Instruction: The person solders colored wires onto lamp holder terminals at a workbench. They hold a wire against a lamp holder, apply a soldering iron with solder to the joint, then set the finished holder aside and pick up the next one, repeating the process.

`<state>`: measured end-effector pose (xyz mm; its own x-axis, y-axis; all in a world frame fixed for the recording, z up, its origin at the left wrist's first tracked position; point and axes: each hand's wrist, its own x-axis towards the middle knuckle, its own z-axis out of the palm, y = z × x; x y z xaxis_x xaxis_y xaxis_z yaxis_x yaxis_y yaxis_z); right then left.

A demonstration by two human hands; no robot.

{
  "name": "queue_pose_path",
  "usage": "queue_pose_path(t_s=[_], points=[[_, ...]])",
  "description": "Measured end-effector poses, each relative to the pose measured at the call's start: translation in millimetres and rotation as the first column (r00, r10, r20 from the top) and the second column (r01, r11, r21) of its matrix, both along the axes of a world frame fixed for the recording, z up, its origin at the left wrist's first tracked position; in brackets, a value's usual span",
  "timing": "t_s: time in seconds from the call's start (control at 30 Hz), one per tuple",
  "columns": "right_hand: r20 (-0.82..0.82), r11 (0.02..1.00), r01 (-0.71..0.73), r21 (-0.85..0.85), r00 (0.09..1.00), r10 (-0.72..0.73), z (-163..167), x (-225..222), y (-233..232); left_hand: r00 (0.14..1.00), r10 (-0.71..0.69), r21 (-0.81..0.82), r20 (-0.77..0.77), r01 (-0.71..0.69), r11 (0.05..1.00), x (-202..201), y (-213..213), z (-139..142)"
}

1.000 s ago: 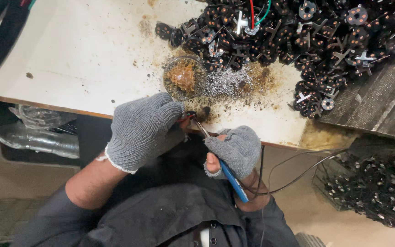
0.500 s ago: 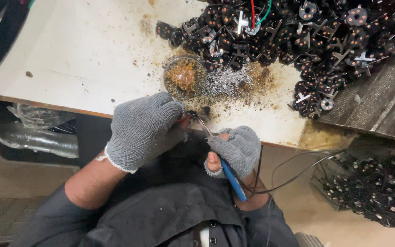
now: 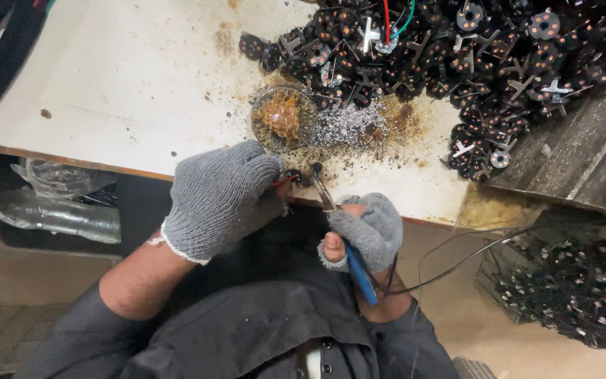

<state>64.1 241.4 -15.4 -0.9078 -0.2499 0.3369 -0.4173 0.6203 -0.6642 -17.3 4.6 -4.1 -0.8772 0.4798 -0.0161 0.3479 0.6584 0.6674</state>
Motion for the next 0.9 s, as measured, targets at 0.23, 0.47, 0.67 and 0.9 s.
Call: queue_pose_path(t_s=[0.23, 0.47, 0.67, 0.9], points=[[0.376, 0.739, 0.375, -0.559, 0.909, -0.177, -2, 20, -16, 1.000, -0.004, 0.008, -0.005, 0.004, 1.000, 1, 0, 3], [0.524, 0.792, 0.383, -0.476, 0.846, -0.094, 7, -14, -20, 1.000, 0.006, 0.006, -0.001, -0.006, 1.000, 2, 2, 2], [0.328, 0.883, 0.240, -0.404, 0.939, -0.105, 29, -35, -45, 1.000, 0.014, 0.021, -0.007, -0.014, 1.000, 1, 0, 0], [0.389, 0.966, 0.192, -0.176, 0.914, -0.111, 24, -36, -49, 0.999, 0.006, 0.057, 0.036, -0.008, 0.998, 0, -7, 2]])
